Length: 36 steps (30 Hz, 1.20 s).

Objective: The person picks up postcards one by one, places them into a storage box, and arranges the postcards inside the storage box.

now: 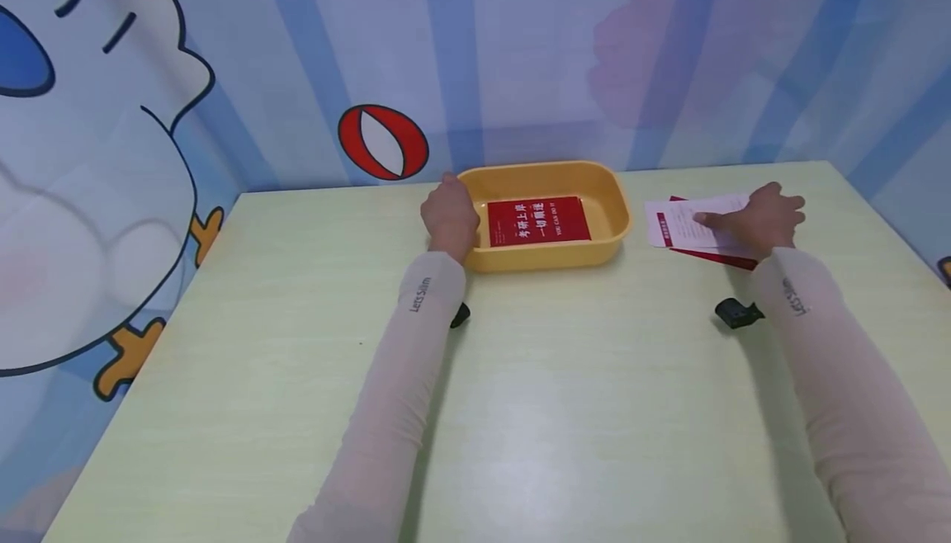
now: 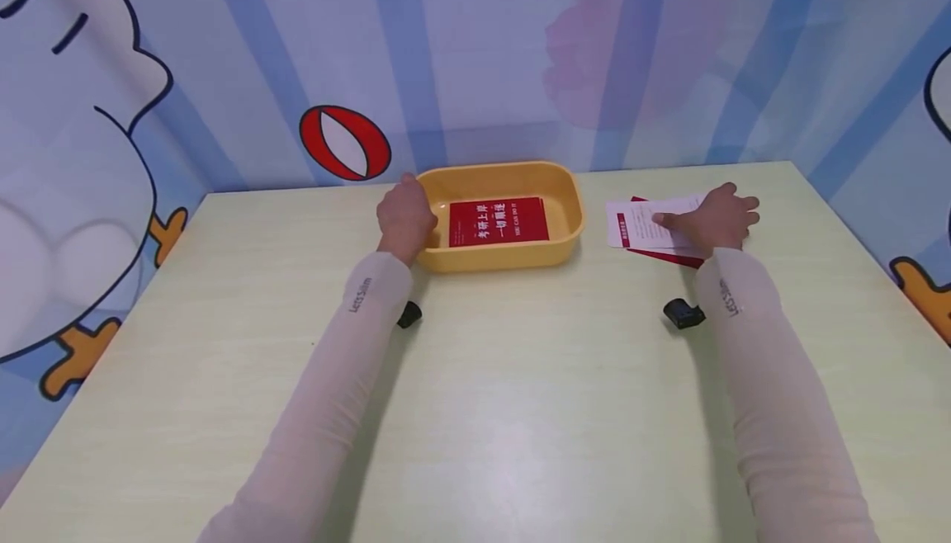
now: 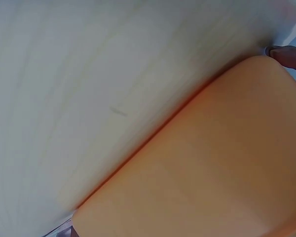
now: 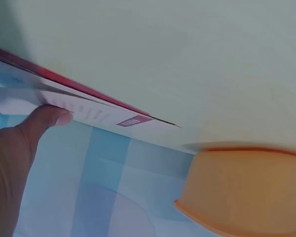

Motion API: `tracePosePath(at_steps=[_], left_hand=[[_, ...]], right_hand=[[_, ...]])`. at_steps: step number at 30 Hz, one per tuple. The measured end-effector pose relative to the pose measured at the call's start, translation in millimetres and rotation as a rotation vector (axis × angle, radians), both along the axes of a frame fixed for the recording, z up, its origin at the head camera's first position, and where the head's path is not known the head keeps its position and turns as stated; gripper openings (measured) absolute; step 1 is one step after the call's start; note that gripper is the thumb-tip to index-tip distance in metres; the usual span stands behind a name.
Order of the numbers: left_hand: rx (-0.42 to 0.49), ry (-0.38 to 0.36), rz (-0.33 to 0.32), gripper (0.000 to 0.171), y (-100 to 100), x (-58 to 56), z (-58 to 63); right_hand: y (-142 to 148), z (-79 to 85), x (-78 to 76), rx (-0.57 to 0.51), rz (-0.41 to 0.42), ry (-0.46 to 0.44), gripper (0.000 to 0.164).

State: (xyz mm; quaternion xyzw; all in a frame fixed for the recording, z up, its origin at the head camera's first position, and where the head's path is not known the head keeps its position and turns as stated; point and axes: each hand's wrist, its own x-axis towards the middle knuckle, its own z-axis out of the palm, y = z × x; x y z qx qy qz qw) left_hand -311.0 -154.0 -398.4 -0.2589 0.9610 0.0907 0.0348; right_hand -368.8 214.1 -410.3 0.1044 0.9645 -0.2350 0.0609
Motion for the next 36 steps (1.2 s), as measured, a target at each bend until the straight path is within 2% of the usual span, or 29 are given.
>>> tracePosePath(at_steps=[4,7,12,19,27,36], left_hand=[[0.007,-0.004,-0.003,0.048,-1.6,0.2,-1.3],[0.008,-0.009,-0.006,0.049,-3.0,-0.3,-3.0],[-0.008,0.004,-0.013,0.048,-7.3,-1.4,-2.5],[0.009,-0.005,-0.003,0.046,-11.2,-2.5,-1.0],[0.016,-0.014,0.004,0.048,-12.0,-1.0,-1.4],[0.019,-0.022,0.001,0.047,-10.3,-1.4,1.7]], right_hand=[[4.2,-4.7,0.5,-0.032,0.060,0.027,0.100],[7.0,-9.1,-0.8,-0.090,0.069,0.009,0.096],[5.0,-13.2,-6.7,-0.195,0.046,-0.006,0.081],[-0.5,-11.1,-13.5,-0.236,0.008,0.012,0.062],[-0.8,-11.8,-11.0,-0.316,-0.066,0.058,0.057],[-9.9,0.7,-8.1,-0.392,-0.133,0.058,0.053]])
